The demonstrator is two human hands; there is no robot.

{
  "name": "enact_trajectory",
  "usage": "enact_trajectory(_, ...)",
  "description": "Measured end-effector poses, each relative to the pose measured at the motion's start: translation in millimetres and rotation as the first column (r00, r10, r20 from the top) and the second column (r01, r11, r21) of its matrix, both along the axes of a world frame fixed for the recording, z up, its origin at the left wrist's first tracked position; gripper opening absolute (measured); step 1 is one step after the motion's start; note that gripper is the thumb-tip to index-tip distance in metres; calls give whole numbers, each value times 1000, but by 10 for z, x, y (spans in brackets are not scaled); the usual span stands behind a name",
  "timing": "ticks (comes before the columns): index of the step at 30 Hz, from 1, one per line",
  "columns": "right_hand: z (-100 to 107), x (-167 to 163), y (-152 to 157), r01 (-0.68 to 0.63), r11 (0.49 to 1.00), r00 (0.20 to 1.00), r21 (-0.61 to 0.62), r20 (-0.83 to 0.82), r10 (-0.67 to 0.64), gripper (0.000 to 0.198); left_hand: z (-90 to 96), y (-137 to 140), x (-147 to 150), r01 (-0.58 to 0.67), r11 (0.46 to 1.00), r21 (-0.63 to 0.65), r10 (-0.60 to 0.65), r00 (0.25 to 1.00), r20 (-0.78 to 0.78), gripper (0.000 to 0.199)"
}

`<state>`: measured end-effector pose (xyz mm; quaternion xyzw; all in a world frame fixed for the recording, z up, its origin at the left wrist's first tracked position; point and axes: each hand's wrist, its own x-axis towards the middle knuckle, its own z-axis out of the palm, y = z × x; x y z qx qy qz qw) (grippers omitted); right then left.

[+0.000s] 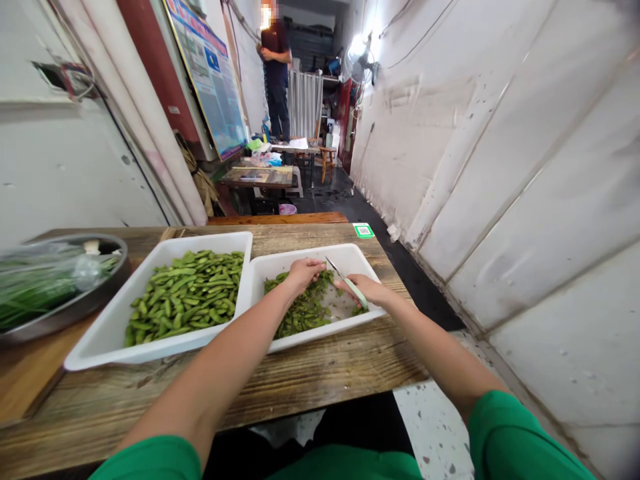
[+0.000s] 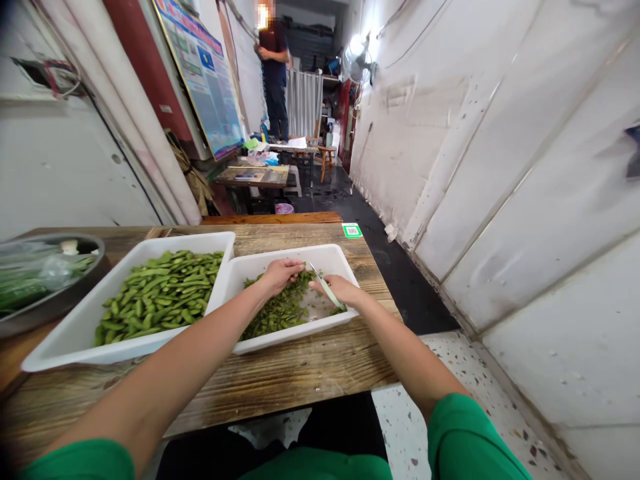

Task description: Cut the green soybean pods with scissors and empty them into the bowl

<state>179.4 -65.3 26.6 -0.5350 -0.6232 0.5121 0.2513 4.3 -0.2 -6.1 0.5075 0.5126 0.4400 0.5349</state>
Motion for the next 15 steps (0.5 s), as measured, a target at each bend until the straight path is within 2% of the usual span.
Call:
enact_trajectory(5, 39, -1, -37, -38, 999, 997, 21, 71, 36, 45, 30, -10, 17, -9, 997, -77, 21, 988, 151, 22)
enact_trajectory(11, -95, 41, 26, -54, 995, 994, 79, 103, 46, 46, 88, -35, 10, 41, 975, -217, 15, 968, 250, 12)
enact_trajectory(15, -141, 44, 53, -28, 998, 995, 56, 98, 22, 45, 128, -50, 5, 94, 943, -318, 9, 952, 306, 9)
